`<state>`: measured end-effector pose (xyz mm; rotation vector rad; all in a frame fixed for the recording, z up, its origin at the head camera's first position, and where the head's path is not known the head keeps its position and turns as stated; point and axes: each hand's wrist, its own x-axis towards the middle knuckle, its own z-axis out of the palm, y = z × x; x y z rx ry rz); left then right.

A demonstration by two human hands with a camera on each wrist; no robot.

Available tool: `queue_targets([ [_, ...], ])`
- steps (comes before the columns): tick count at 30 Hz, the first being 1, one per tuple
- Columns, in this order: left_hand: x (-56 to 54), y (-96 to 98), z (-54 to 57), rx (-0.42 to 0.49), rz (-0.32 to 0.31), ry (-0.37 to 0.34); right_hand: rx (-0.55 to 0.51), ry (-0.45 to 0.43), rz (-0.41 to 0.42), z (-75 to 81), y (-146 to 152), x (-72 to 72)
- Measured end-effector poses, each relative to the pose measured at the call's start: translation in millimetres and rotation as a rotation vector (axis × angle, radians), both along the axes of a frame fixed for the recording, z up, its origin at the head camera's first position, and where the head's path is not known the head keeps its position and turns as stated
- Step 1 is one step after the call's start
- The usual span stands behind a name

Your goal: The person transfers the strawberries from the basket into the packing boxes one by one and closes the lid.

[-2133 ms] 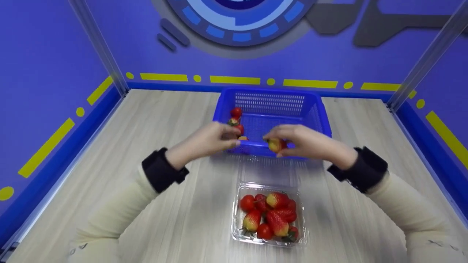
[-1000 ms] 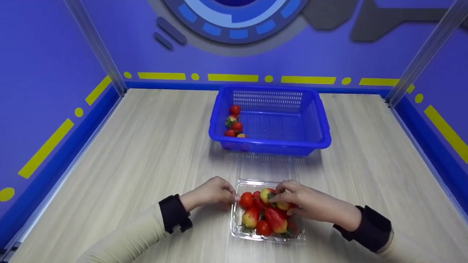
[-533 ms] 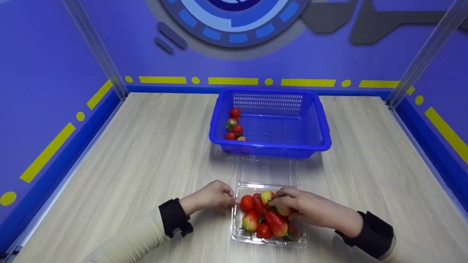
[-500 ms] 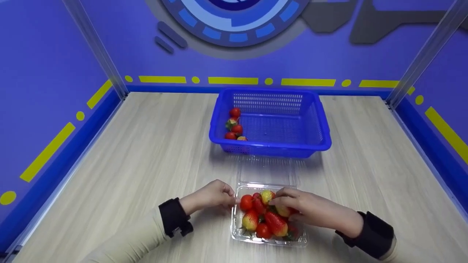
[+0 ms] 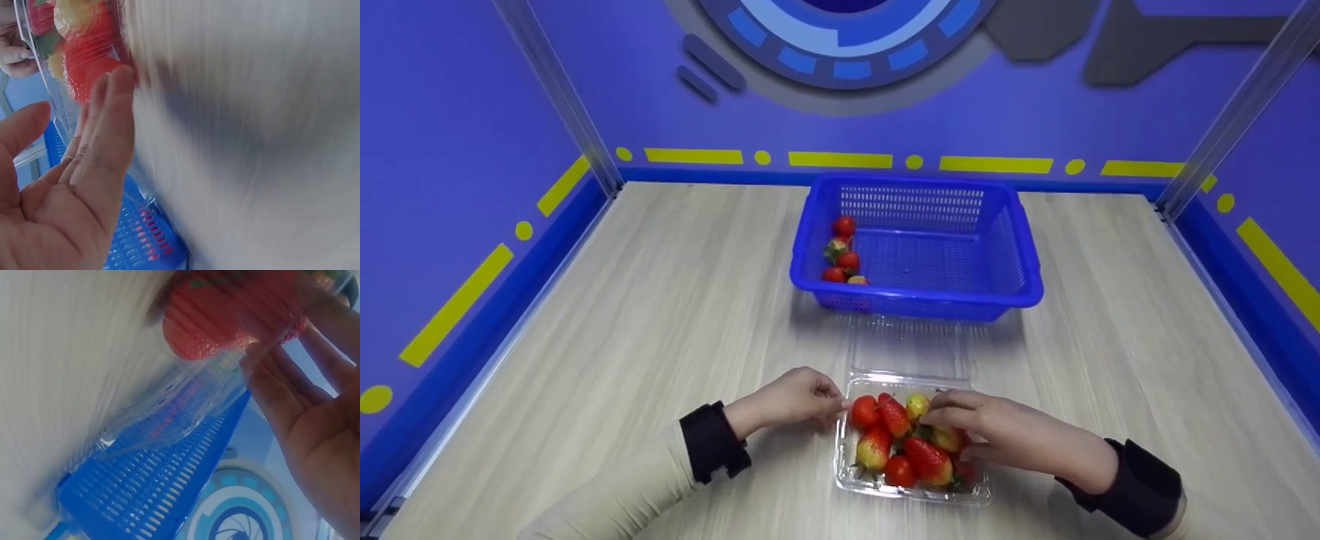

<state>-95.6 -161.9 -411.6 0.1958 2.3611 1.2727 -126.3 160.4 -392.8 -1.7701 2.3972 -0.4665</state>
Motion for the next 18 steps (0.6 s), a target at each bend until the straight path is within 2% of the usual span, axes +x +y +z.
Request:
queue_targets([
  [3,-2.9,-7.2,7.6,-0.08,-0.014,0.063,0.034,0.011,-0.018,9.6,2.1,-1.6],
  [5,-7.0,-14.4,17.6,-0.115,-0.015,0.098,0.059,0.02,-0.036,18.1,2.7,-4.5],
  [9,-18.4,-30.6,49.6,-0.157,-0.002,0.172,0.086,0.034,-0.078,36.6,1.8,-14.4],
  [11,-26.2,-38.6,69.1,-0.17,0.011,0.219,0.054,0.067,-0.073,45.7,0.7,-21.9],
  [15,-51.5,-54.1,107.5,-0.197,0.063,0.296,-0.05,0.147,-0.053,69.2,-6.8,-42.6],
  [18,-78.6,-65.3,132.0,-0.222,0.109,0.344,-0.072,0.159,-0.08,95.6,-19.5,-63.6],
])
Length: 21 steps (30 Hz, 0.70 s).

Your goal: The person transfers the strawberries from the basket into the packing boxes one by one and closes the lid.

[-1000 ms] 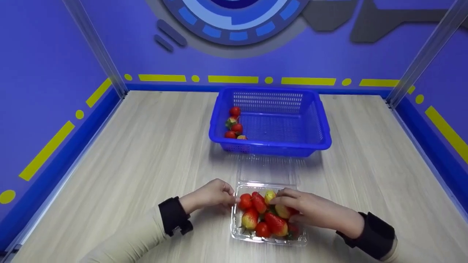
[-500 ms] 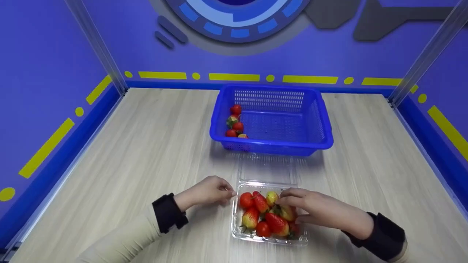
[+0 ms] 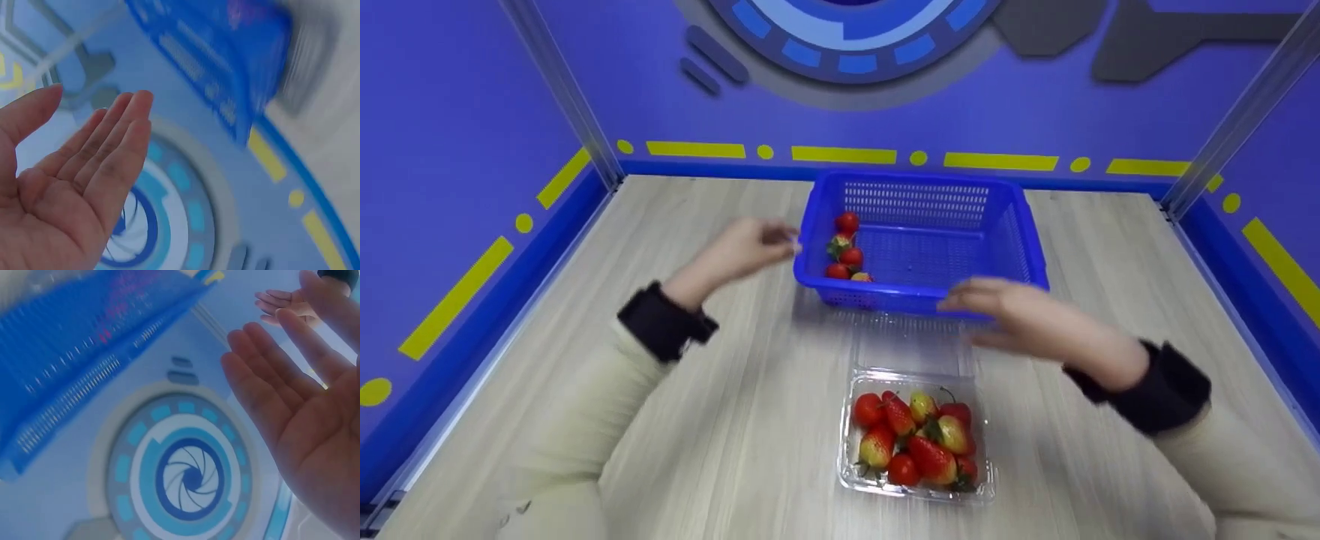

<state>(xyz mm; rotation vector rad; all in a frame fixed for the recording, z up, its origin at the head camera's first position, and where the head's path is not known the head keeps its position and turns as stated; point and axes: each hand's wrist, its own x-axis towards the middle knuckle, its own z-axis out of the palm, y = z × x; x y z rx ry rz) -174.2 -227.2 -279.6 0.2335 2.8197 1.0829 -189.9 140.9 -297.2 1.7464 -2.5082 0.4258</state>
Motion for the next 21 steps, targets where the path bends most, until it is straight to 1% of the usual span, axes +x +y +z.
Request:
queue_targets([
  [3,-31.2,-7.8,19.6,-0.031,0.051,0.038,0.019,-0.012,-0.055,30.5,-17.4,-28.9],
  [5,-51.5,-10.4,26.5,-0.053,0.082,0.031,0.03,-0.028,-0.094,47.7,-30.5,-51.7],
  [7,-68.8,-10.7,27.8,-0.071,0.115,-0.009,0.036,-0.043,-0.136,61.3,-43.6,-75.4],
  [8,-76.2,-10.2,26.3,-0.078,0.127,-0.04,0.037,-0.052,-0.158,66.0,-50.1,-87.2],
  [10,-88.3,-8.0,19.3,-0.094,0.148,-0.101,0.043,-0.09,-0.217,71.9,-62.7,-109.0],
  [12,-97.7,-4.4,8.6,-0.097,0.182,-0.154,0.045,-0.146,-0.271,72.6,-74.9,-128.2],
  [15,-107.9,1.5,-10.5,-0.096,0.258,-0.197,0.053,-0.237,-0.335,63.6,-92.8,-151.2],
  [18,-116.3,7.4,-29.0,-0.053,0.337,-0.216,0.079,-0.307,-0.356,45.3,-108.2,-165.8],
  [21,-124.0,12.6,-41.8,-0.034,0.379,-0.216,0.113,-0.336,-0.352,24.9,-120.9,-173.5],
])
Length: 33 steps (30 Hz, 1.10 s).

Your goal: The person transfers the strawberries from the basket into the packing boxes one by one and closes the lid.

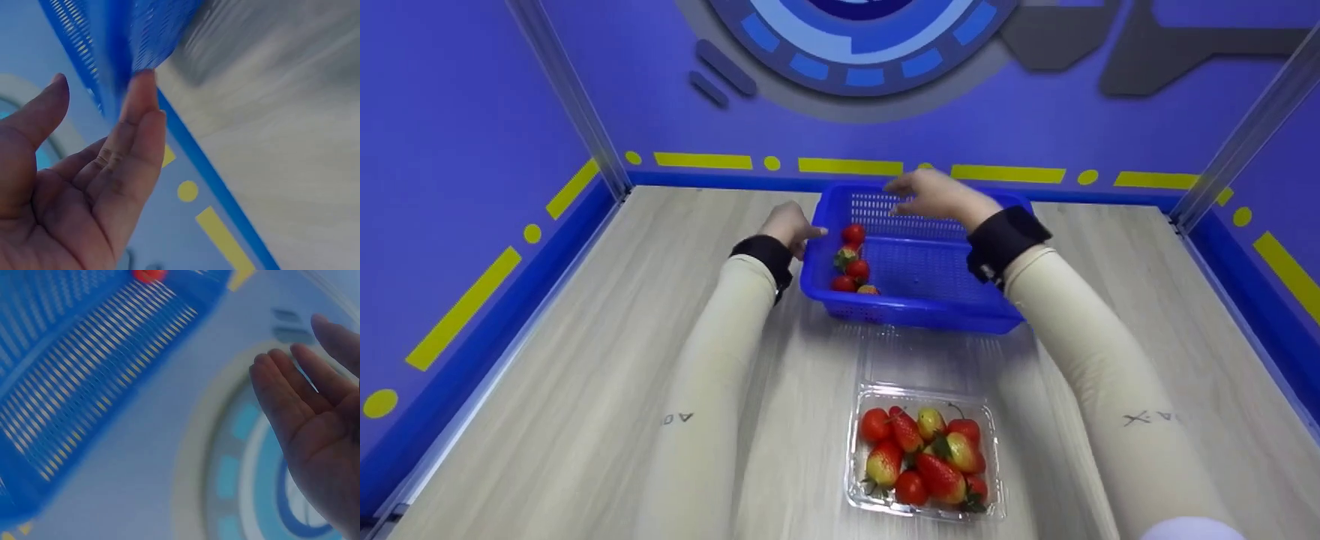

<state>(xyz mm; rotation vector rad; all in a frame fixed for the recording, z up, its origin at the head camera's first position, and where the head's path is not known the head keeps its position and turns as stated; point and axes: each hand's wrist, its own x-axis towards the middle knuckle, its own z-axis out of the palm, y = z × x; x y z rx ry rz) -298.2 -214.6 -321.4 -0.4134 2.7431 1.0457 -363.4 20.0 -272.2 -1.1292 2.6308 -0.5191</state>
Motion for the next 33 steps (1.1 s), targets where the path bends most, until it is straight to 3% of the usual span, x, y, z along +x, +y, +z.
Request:
queue_targets([
  [6,-17.0,1.8,-16.0,-0.123,0.017,-0.006,0.044,-0.089,-0.043,-30.7,-21.0,-9.9],
  [8,-22.9,1.2,-15.8,-0.139,0.018,-0.011,0.042,-0.119,-0.07,-38.8,-25.8,-13.4],
  [12,-79.8,-17.5,-71.9,-0.24,0.009,0.04,0.054,-0.093,-0.076,-57.5,-37.8,-16.5],
  [15,-98.9,-29.5,-99.8,-0.292,0.005,0.026,0.051,-0.022,-0.023,-73.3,-52.4,-15.1],
  [18,-72.4,-27.0,-77.3,-0.274,0.018,-0.055,0.044,0.045,0.05,-87.3,-67.1,-12.3],
  [19,-65.5,-28.5,-73.5,-0.271,0.036,-0.055,0.049,0.059,0.067,-90.8,-71.5,-11.8],
  [21,-48.0,-22.7,-55.3,-0.294,0.059,-0.09,0.079,0.076,0.091,-96.3,-77.6,-11.7],
  [27,-4.8,4.9,-13.2,-0.304,0.054,-0.089,0.146,0.062,0.046,-100.3,-78.6,-18.1],
  [31,3.0,14.1,-6.2,-0.318,0.064,-0.067,0.137,0.012,0.01,-100.0,-81.0,-23.9],
  [33,-4.2,14.9,-8.6,-0.331,0.07,-0.076,0.141,-0.016,-0.009,-100.0,-84.0,-26.8],
])
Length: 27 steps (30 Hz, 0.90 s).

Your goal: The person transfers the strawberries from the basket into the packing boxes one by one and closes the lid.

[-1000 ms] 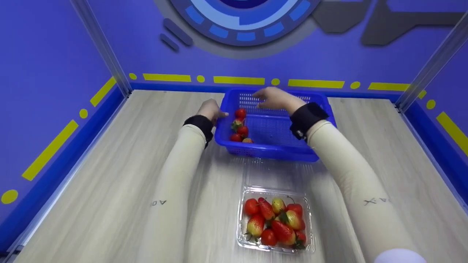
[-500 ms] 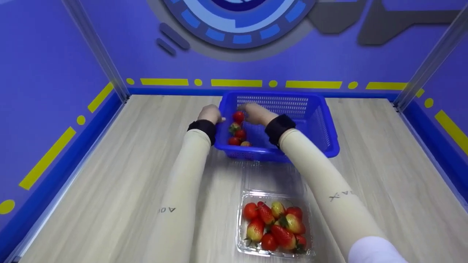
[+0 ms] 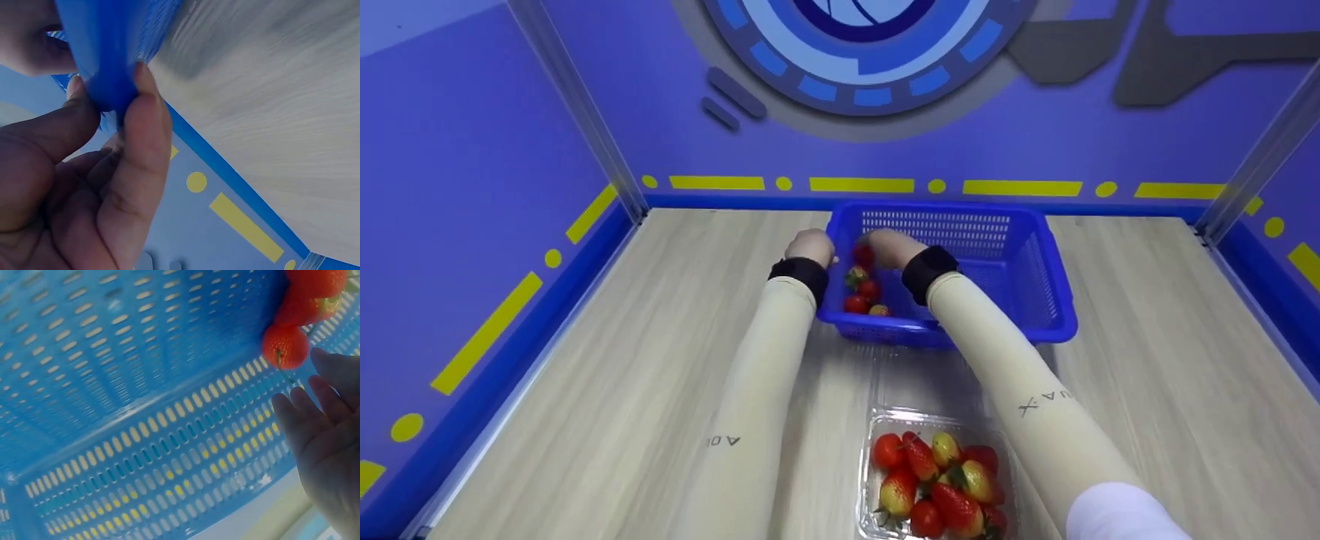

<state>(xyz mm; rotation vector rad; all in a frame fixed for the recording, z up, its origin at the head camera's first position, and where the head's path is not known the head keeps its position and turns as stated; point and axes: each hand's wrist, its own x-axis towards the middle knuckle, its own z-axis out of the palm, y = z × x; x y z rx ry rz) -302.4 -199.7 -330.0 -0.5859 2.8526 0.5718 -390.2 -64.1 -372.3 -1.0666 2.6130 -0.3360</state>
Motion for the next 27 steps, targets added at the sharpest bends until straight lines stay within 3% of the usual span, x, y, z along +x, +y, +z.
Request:
queue_targets([
  [1,-3.0,0.0,-3.2,-0.011,0.011,0.003,0.007,-0.012,-0.003,-1.0,-2.3,-0.1],
  [3,-23.6,-3.1,-24.5,-0.034,0.023,0.029,0.027,-0.013,0.0,-2.5,-4.5,-0.9],
  [5,-54.5,-8.9,-54.9,-0.05,0.035,0.033,0.054,0.027,0.03,-3.1,-4.2,-2.3],
  [7,-86.2,-16.7,-90.9,-0.087,0.063,0.084,0.068,0.047,0.059,-4.0,-3.7,-3.0],
  [8,-103.2,-22.2,-109.0,-0.09,0.069,0.076,0.069,0.047,0.066,-4.6,-3.4,-3.3],
  [10,-124.1,-30.6,-132.0,-0.105,0.084,0.078,0.06,0.042,0.07,-5.7,-3.1,-3.4],
  [13,-132.5,-36.6,-145.5,-0.133,0.079,0.131,0.017,0.007,0.024,-7.0,-3.1,-3.6],
  [16,-128.1,-37.2,-138.8,-0.125,0.058,0.107,-0.029,-0.029,-0.047,-7.8,-1.6,-5.1],
  [18,-132.5,-38.2,-142.5,-0.133,0.072,0.095,-0.035,-0.016,-0.044,-8.9,0.5,-8.2],
  [19,-139.7,-39.5,-147.6,-0.126,0.081,0.071,-0.029,-0.003,-0.034,-9.6,2.0,-10.2],
  [21,-165.1,-46.6,-167.9,-0.117,0.094,0.015,0.012,0.081,0.033,-11.3,4.8,-14.9],
  [23,-200.4,-57.3,-204.9,-0.164,0.124,0.076,0.03,0.097,0.044,-12.0,7.9,-18.3],
  [25,-231.5,-67.9,-232.5,-0.181,0.135,0.081,0.047,0.09,0.024,-11.4,11.2,-19.8],
  [26,-240.4,-71.7,-241.0,-0.188,0.137,0.087,0.052,0.075,0.009,-10.7,12.6,-19.9],
  [27,-239.9,-72.1,-240.2,-0.189,0.138,0.093,0.057,0.063,0.0,-10.0,13.8,-19.5],
])
